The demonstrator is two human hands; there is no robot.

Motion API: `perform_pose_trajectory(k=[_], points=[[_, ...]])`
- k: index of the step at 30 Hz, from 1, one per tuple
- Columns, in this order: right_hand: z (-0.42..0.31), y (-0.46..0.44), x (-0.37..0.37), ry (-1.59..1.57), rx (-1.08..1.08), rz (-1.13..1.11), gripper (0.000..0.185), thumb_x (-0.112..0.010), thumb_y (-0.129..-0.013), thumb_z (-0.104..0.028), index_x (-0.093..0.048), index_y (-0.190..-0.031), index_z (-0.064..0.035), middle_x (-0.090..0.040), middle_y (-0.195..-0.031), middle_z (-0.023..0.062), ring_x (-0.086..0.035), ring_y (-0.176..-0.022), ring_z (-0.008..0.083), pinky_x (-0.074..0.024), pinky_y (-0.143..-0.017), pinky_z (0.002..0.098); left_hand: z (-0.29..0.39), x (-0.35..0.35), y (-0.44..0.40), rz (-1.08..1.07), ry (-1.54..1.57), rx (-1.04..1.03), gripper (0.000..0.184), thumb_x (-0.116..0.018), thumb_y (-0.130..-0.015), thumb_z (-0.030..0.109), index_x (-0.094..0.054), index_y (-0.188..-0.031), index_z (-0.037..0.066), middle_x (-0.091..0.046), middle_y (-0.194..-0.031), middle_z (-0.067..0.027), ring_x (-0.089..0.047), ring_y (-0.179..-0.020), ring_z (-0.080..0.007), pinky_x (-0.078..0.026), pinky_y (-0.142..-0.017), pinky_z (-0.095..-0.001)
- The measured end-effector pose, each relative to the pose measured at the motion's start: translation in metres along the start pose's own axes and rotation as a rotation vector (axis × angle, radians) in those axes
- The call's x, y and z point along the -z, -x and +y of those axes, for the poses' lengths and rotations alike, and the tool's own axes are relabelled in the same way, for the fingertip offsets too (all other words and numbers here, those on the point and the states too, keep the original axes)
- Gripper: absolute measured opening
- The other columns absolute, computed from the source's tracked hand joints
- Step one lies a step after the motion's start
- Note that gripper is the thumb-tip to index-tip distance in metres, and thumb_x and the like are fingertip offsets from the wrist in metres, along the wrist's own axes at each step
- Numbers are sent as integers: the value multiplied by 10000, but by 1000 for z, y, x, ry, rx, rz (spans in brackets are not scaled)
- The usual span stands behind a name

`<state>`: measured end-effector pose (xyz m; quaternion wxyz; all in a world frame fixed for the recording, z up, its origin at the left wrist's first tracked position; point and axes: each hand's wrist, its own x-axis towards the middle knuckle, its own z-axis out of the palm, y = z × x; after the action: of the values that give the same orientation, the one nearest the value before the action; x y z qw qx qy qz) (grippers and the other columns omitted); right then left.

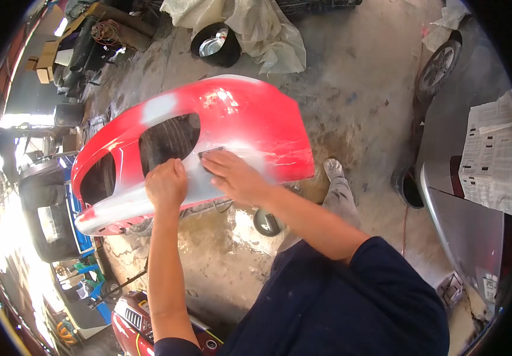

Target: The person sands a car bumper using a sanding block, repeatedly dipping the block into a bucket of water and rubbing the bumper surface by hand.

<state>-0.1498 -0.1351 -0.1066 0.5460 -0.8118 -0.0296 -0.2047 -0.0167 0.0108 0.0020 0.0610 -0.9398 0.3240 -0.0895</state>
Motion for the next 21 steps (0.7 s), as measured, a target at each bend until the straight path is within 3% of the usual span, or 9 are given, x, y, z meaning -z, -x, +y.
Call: perform_pose_trajectory(k=[2, 5, 6, 9, 12, 15, 18, 21], points=[[40, 22, 2, 93, 37, 7, 492, -575, -1047, -201, -545, -1464, 59, -484, -1581, 209, -403, -1498, 343, -362, -1233, 421, -1, 2, -1, -15, 30, -13, 355, -519, -1023, 352, -724, -886, 96, -735, -904, -188, -694, -885, -427, -524, -845, -549], [85, 55, 13, -233, -335, 142, 482, -570, -1054, -230, -577, -1451, 45, -512, -1570, 193, -423, -1486, 336, -328, -1256, 418, -2, 2, -1, -7, 24, -17, 347, -525, -1019, 345, -726, -882, 98, -733, -896, -187, -693, -880, -427, -527, -832, -548], [78, 46, 10, -59, -326, 123, 465, -547, -1065, -221, -581, -1450, 38, -530, -1561, 176, -432, -1486, 334, -308, -1273, 424, 0, 1, -1, -4, 13, -21, 344, -528, -1018, 343, -728, -880, 99, -732, -891, -187, -693, -878, -426, -528, -827, -548], [28, 8, -11, -95, -32, 38, 433, -511, -1072, -207, -611, -1414, 39, -543, -1538, 198, -454, -1463, 365, -340, -1247, 439, 0, -3, -1, 22, 23, -16, 336, -536, -1014, 334, -732, -877, 98, -733, -881, -182, -692, -873, -423, -527, -829, -546], [26, 3, 3, -124, 30, 22, 419, -513, -1069, -212, -634, -1381, 39, -562, -1525, 180, -463, -1458, 327, -329, -1260, 444, -3, 1, -1, -28, 12, 2, 330, -545, -1010, 327, -731, -873, 91, -732, -867, -180, -694, -875, -416, -528, -836, -537], [73, 31, 27, -221, -337, 126, 429, -504, -1079, -257, -644, -1378, 16, -559, -1529, 175, -466, -1457, 306, -316, -1264, 443, -6, -3, -1, 20, 53, -45, 337, -548, -1011, 324, -719, -852, 81, -726, -849, -184, -694, -867, -418, -529, -830, -537], [60, 22, 7, -21, -364, 95, 436, -507, -1078, -266, -631, -1401, -1, -552, -1537, 169, -459, -1466, 297, -311, -1268, 445, -1, -5, -1, 19, -23, -41, 340, -544, -1014, 320, -722, -852, 81, -726, -846, -182, -695, -863, -414, -530, -827, -538], [7, -7, 3, -96, -68, -31, 451, -524, -1065, -264, -616, -1416, 4, -543, -1545, 172, -456, -1466, 309, -313, -1267, 441, 0, -2, 0, 22, 6, -27, 343, -541, -1017, 323, -727, -855, 84, -731, -857, -178, -698, -867, -407, -529, -841, -539]])
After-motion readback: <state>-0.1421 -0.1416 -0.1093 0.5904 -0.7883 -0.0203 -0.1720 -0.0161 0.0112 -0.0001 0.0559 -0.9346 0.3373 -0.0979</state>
